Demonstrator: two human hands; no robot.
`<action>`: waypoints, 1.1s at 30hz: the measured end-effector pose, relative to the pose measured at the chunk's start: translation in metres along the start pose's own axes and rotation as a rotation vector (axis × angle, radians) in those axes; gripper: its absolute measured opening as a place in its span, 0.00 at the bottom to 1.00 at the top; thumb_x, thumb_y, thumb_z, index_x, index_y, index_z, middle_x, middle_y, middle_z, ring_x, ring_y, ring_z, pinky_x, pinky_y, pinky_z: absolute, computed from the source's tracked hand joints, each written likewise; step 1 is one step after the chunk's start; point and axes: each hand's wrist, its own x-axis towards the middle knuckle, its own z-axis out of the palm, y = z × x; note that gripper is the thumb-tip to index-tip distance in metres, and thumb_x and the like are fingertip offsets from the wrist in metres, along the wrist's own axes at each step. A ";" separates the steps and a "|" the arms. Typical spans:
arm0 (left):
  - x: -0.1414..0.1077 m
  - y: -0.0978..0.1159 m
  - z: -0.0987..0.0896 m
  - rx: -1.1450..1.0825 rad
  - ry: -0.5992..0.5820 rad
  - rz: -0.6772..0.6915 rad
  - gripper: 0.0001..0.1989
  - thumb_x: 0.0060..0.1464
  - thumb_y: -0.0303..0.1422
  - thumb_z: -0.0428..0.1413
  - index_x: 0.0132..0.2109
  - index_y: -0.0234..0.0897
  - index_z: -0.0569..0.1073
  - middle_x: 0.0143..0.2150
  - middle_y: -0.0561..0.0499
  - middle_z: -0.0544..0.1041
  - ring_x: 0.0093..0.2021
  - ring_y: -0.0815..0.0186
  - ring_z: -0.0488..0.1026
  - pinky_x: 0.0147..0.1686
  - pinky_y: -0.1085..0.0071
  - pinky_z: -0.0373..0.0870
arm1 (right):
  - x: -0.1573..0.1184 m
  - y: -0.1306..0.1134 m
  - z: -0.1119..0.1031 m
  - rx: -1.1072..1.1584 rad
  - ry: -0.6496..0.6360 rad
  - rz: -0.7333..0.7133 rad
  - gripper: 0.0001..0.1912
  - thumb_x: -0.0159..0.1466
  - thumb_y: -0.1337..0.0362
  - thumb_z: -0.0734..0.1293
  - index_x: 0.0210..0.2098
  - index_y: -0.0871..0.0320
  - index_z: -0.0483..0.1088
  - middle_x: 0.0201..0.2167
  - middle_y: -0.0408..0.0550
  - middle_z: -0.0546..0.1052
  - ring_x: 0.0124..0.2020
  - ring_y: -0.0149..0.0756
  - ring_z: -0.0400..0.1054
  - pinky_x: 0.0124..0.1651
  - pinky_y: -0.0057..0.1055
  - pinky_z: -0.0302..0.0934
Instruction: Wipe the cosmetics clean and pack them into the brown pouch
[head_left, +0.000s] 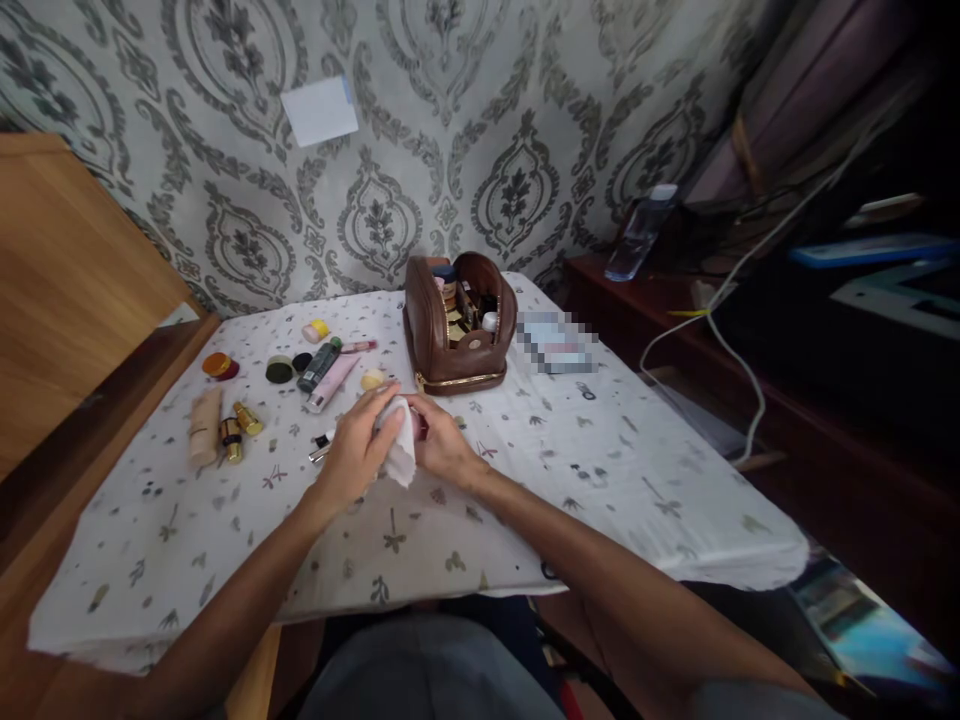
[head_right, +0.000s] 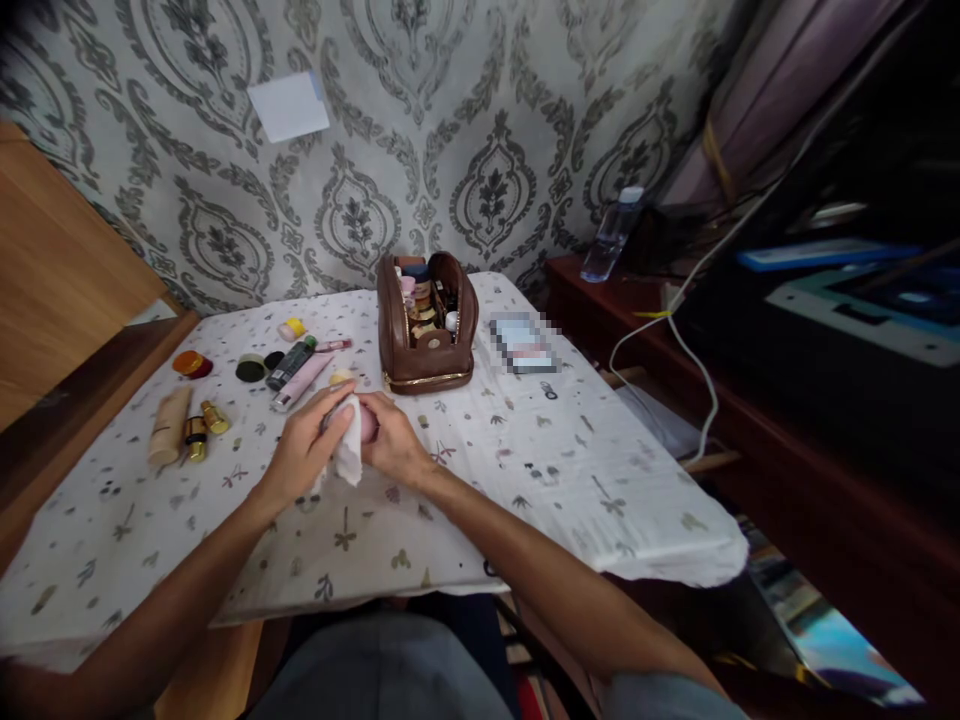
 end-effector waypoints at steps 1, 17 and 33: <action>0.002 -0.001 0.000 -0.060 0.023 -0.037 0.21 0.66 0.40 0.48 0.59 0.33 0.72 0.61 0.40 0.74 0.63 0.56 0.69 0.65 0.55 0.64 | 0.000 0.000 0.000 0.113 -0.020 0.062 0.24 0.49 0.63 0.74 0.45 0.57 0.71 0.43 0.48 0.74 0.46 0.41 0.70 0.51 0.36 0.66; -0.003 0.009 0.008 -0.256 0.195 -0.131 0.22 0.68 0.42 0.45 0.60 0.36 0.71 0.61 0.42 0.74 0.63 0.57 0.69 0.64 0.57 0.63 | 0.003 -0.006 0.000 0.756 -0.025 0.463 0.31 0.48 0.47 0.78 0.46 0.56 0.75 0.38 0.48 0.81 0.39 0.40 0.74 0.43 0.35 0.68; 0.004 -0.003 -0.009 -0.185 0.229 -0.177 0.13 0.64 0.40 0.50 0.48 0.39 0.74 0.41 0.48 0.81 0.42 0.59 0.78 0.42 0.65 0.75 | 0.003 -0.008 -0.004 0.846 0.012 0.474 0.27 0.46 0.56 0.81 0.42 0.55 0.73 0.42 0.44 0.78 0.41 0.34 0.74 0.45 0.30 0.72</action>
